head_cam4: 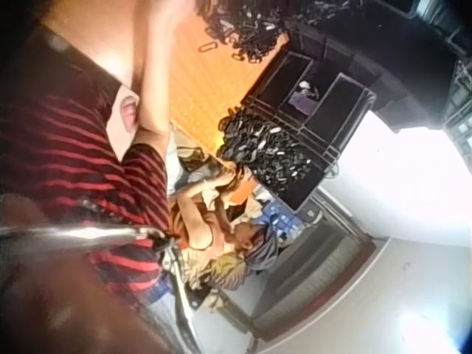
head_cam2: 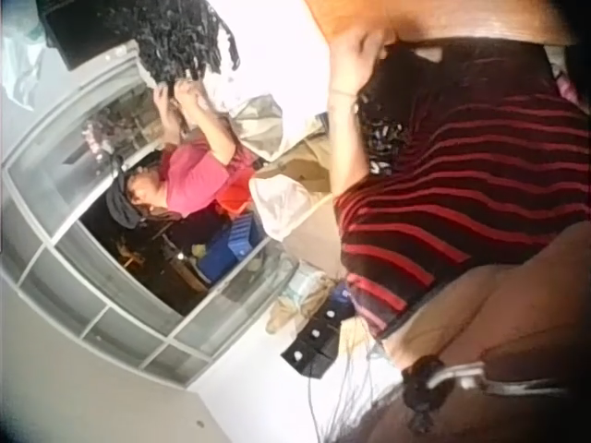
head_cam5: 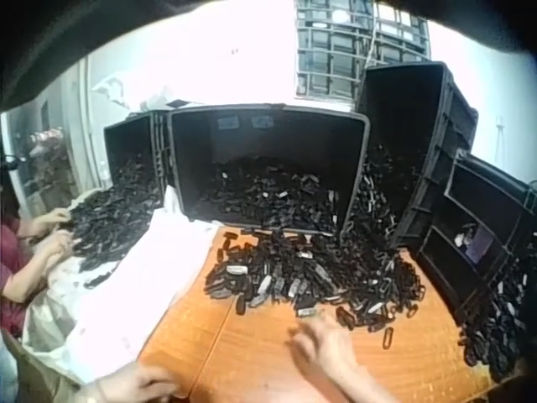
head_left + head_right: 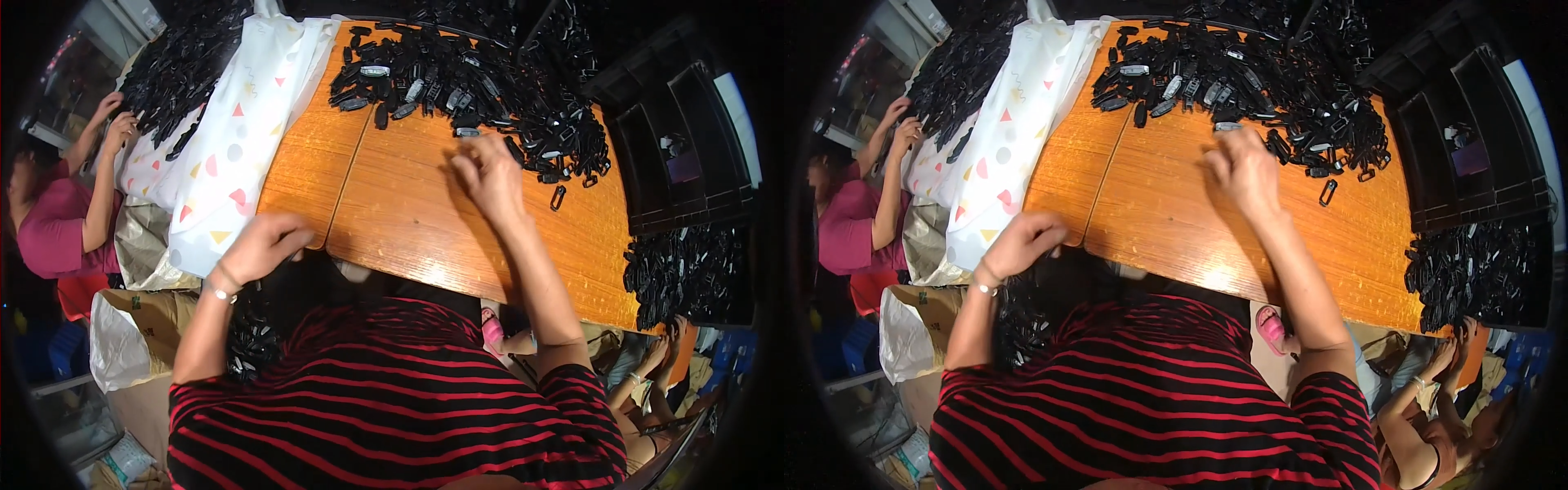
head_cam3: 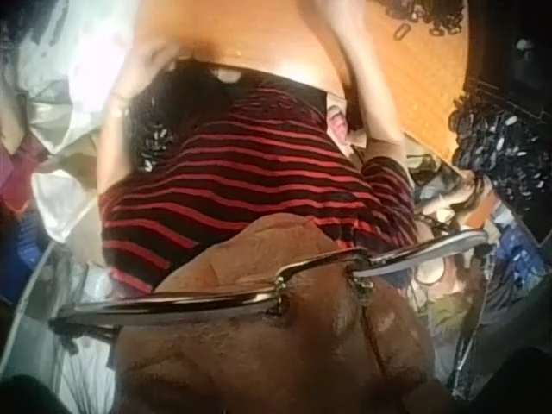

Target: Assembling small black plastic components at a work table in a workshop environment.

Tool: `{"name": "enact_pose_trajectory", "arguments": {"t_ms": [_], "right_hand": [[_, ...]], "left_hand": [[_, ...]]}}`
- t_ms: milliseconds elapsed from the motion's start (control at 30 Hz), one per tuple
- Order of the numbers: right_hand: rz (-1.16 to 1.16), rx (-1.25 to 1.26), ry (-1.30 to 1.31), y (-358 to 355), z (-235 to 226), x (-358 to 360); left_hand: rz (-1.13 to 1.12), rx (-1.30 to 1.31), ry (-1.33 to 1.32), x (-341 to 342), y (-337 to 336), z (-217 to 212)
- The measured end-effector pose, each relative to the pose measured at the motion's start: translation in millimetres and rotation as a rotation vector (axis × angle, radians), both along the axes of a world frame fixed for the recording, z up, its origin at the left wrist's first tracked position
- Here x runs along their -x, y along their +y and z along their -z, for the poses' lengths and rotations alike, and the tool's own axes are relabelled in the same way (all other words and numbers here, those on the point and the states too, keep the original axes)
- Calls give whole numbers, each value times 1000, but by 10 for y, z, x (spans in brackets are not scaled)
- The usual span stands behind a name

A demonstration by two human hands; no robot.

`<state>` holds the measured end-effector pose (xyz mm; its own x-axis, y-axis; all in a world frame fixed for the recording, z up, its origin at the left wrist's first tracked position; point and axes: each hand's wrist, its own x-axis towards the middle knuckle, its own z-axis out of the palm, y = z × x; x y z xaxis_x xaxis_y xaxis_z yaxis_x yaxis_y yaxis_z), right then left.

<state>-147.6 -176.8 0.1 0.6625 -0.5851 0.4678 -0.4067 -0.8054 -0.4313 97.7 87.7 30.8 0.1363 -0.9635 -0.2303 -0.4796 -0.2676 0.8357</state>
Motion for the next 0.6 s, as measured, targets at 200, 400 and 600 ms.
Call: {"name": "enact_pose_trajectory", "arguments": {"t_ms": [200, 400, 600], "right_hand": [[141, 160, 247, -331, 69, -116], [75, 105, 325, -185, 54, -190], [-46, -53, 66, 4, -35, -98]], "left_hand": [[130, -185, -564, -226, 547, -28], [-78, 311, -370, -171, -387, 3], [-194, 502, -576, -485, -1615, 519]]}}
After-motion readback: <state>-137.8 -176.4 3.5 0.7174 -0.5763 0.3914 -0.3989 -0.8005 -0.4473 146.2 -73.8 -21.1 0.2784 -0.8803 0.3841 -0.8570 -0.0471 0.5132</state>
